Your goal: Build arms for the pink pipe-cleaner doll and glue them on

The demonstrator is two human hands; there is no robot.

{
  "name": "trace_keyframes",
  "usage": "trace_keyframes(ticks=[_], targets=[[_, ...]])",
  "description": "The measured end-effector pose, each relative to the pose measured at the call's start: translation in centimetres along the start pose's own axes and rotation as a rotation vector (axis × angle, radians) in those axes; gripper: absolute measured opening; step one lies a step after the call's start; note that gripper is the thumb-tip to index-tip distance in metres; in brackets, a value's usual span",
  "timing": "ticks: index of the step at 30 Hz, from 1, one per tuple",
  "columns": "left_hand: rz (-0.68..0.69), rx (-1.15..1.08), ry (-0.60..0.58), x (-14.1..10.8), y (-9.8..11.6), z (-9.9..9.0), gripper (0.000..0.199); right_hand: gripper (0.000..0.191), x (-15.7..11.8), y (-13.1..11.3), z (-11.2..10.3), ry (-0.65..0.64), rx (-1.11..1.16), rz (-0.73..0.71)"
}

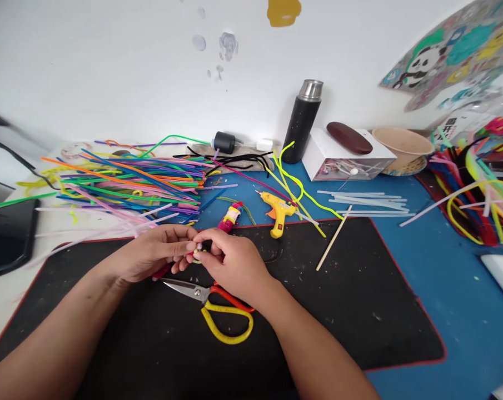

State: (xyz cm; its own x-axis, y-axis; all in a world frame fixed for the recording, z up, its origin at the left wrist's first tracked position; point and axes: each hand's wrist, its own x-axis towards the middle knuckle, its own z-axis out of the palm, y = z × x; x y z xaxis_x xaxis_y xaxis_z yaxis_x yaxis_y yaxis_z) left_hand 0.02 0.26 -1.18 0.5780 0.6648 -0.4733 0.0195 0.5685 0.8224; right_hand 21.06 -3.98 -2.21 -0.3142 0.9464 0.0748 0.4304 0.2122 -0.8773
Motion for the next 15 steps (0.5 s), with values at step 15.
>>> trace_keyframes(ticks=[15], targets=[[-0.007,-0.121,0.006,0.20,-0.19,0.09,0.041,0.020,-0.19,-0.17,0.20,0.040,0.061,-0.012]])
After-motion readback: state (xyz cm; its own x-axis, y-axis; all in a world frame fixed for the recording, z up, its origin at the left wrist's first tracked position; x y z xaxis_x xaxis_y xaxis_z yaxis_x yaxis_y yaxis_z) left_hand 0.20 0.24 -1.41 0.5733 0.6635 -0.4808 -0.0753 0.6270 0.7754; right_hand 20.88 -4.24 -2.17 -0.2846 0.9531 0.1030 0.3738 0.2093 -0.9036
